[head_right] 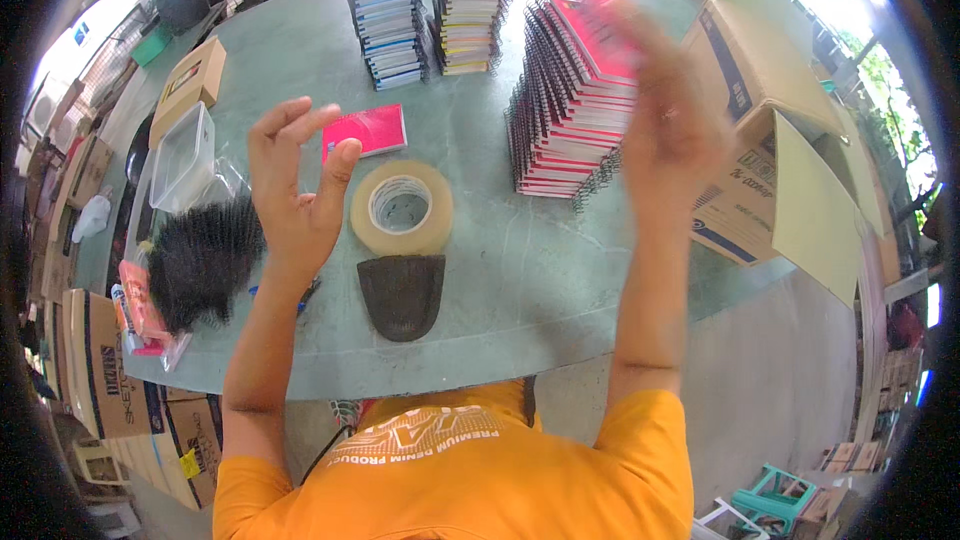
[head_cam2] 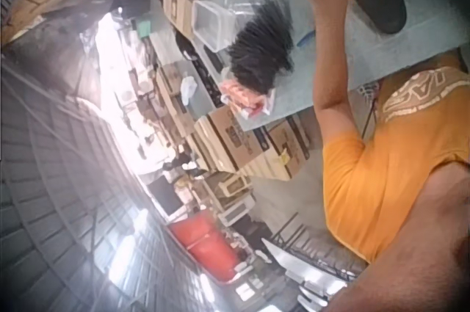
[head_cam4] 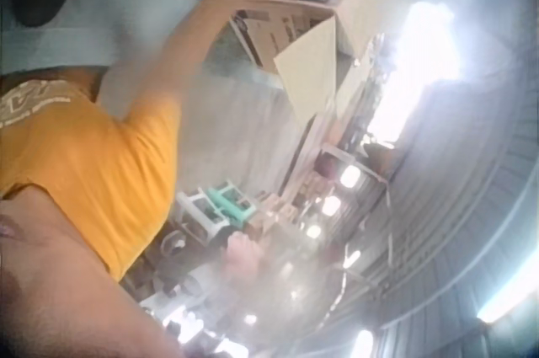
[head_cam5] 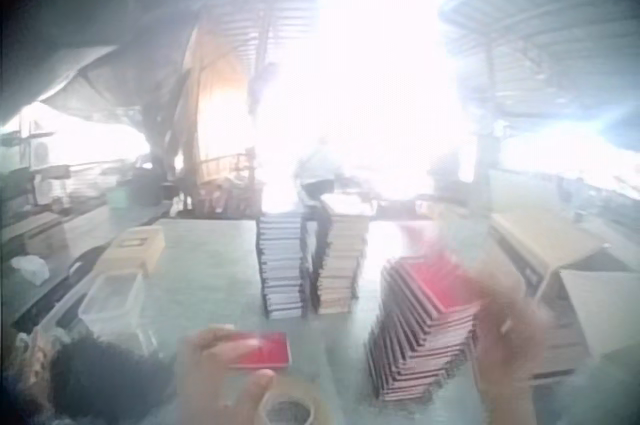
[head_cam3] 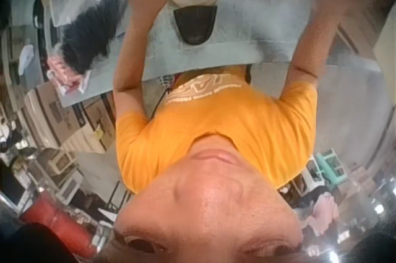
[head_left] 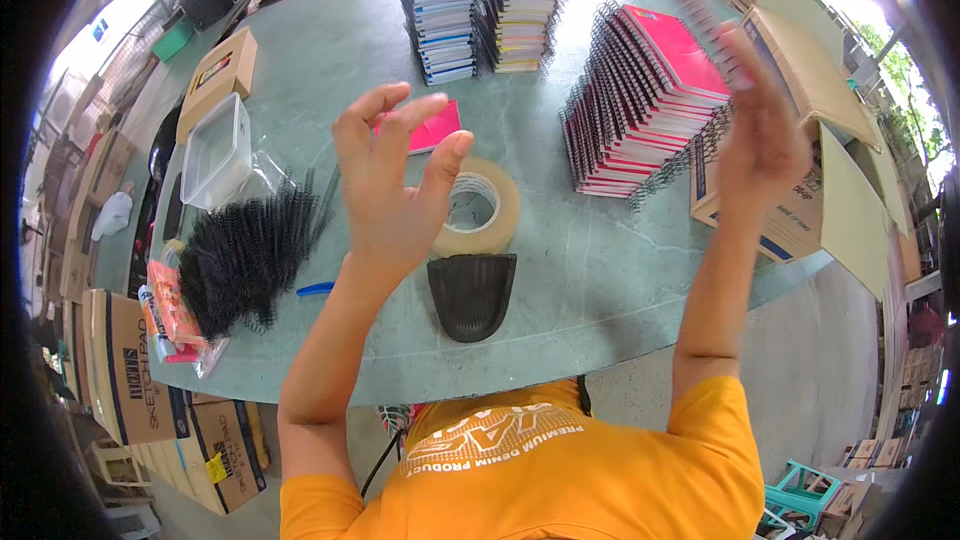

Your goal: The person manually inserts spiral coils into the punched edges of small pink notebooks and stacks them onto a pile.

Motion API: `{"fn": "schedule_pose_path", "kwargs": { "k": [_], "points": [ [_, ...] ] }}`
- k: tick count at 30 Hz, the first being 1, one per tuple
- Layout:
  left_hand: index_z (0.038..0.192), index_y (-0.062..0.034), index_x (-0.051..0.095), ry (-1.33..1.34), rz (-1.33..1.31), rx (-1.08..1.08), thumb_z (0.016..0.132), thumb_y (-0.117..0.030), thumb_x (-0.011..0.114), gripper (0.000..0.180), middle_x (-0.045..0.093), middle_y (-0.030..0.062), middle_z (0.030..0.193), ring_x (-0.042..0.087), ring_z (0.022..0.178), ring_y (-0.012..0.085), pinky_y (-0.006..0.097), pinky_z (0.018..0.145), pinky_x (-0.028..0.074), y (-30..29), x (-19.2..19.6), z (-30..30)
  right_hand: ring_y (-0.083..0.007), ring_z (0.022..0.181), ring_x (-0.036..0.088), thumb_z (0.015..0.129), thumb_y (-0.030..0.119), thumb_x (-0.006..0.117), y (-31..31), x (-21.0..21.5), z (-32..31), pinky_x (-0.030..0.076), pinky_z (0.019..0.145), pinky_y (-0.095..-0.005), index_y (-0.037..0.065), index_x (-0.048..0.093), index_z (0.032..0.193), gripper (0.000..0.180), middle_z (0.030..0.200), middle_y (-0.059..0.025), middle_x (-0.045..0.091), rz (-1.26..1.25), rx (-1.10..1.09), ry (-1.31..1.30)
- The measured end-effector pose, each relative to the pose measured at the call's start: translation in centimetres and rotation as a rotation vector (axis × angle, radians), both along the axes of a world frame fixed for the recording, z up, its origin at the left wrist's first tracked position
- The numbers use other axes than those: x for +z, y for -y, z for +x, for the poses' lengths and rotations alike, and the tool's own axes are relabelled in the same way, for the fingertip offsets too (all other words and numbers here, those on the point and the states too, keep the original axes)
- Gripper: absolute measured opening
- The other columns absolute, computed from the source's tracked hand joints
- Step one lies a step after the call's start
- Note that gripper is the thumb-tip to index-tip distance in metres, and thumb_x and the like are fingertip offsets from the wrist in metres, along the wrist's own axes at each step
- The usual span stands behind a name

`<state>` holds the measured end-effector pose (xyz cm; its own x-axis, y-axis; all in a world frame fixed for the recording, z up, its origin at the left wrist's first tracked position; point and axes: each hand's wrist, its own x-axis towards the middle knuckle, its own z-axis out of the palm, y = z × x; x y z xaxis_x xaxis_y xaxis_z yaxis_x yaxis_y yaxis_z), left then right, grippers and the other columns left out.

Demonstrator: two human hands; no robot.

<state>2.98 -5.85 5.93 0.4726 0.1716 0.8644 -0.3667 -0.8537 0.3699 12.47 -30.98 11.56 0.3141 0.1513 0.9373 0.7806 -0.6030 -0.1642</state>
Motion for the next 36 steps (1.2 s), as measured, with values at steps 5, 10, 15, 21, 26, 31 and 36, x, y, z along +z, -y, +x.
{"fn": "schedule_pose_path", "kwargs": {
  "k": [5, 10, 15, 21, 26, 31, 36],
  "points": [
    [0.095, -0.0038, 0.062, -0.198, 0.024, -0.084, 0.079, -0.014, 0.067, 0.020, 0.055, 0.0154, 0.105, 0.052, 0.099, 0.0287, 0.037, 0.085, 0.041, -1.1, -3.5, -0.8, -0.0217, 0.110, 0.055, 0.085, 0.004, 0.056, 3.3, 0.1, 5.3, 0.040, 0.095, -0.0320, 0.003, 0.061, 0.111, 0.027, 0.115, -0.0111, 0.061, -0.255, 0.090, -0.271],
    [0.092, -0.0020, 0.063, -0.226, -0.112, -0.141, 0.081, -0.011, 0.064, 0.015, 0.056, 0.0148, 0.101, 0.054, 0.094, 0.0267, 0.034, 0.081, 0.043, -1.1, -4.5, -1.0, -0.0268, 0.114, 0.053, 0.086, 0.006, 0.054, 4.0, -0.8, 5.5, 0.034, 0.101, -0.0362, 0.004, 0.061, 0.112, 0.027, 0.116, -0.0119, 0.060, -0.315, 0.195, -0.412],
    [0.092, -0.0014, 0.063, -0.246, -0.064, -0.207, 0.082, -0.010, 0.062, 0.013, 0.057, 0.0144, 0.098, 0.056, 0.090, 0.0264, 0.032, 0.079, 0.044, -2.1, -5.0, -1.6, -0.0263, 0.117, 0.051, 0.085, 0.004, 0.053, 4.3, -0.7, 6.2, 0.034, 0.102, -0.0366, 0.005, 0.061, 0.112, 0.028, 0.117, -0.0118, 0.060, -0.386, 0.223, -0.365],
    [0.090, -0.0024, 0.063, -0.369, -0.129, -0.095, 0.083, -0.009, 0.061, 0.010, 0.059, 0.0122, 0.090, 0.058, 0.085, 0.0246, 0.032, 0.076, 0.045, -6.0, -8.5, -5.4, -0.0249, 0.117, 0.050, 0.081, -0.003, 0.057, 3.1, 1.8, 4.2, 0.039, 0.097, -0.0349, 0.004, 0.063, 0.110, 0.030, 0.116, -0.0106, 0.060, -0.535, 0.110, -0.358],
    [0.088, -0.0018, 0.063, -0.533, -0.024, 0.094, 0.081, -0.010, 0.063, 0.010, 0.061, 0.0117, 0.082, 0.060, 0.072, 0.0223, 0.032, 0.067, 0.047, -9.2, -10.2, -7.1, -0.0216, 0.099, 0.061, 0.075, -0.002, 0.062, -7.5, 0.5, 1.4, 0.047, 0.086, -0.0332, 0.005, 0.066, 0.100, 0.026, 0.102, -0.0096, 0.066, -0.216, 0.394, -0.275],
    [0.085, -0.0009, 0.063, -0.561, -0.180, 0.119, 0.080, -0.012, 0.064, 0.012, 0.062, 0.0128, 0.078, 0.059, 0.067, 0.0221, 0.032, 0.063, 0.046, -11.0, -10.6, -3.6, -0.0289, 0.088, 0.060, 0.076, 0.023, 0.066, -24.3, -12.6, 4.8, 0.047, 0.080, -0.0405, 0.008, 0.062, 0.101, 0.030, 0.094, -0.0111, 0.062, -0.720, 0.440, -0.416],
    [0.087, -0.0006, 0.063, -0.654, -0.227, 0.059, 0.080, -0.014, 0.064, 0.015, 0.062, 0.0116, 0.077, 0.059, 0.067, 0.0210, 0.030, 0.062, 0.046, -10.3, -9.2, -4.3, -0.0305, 0.080, 0.059, 0.071, 0.023, 0.069, -27.5, -18.9, 4.9, 0.050, 0.069, -0.0407, 0.006, 0.060, 0.088, 0.026, 0.085, -0.0121, 0.060, -0.948, 0.259, -0.302]
  ]
}}
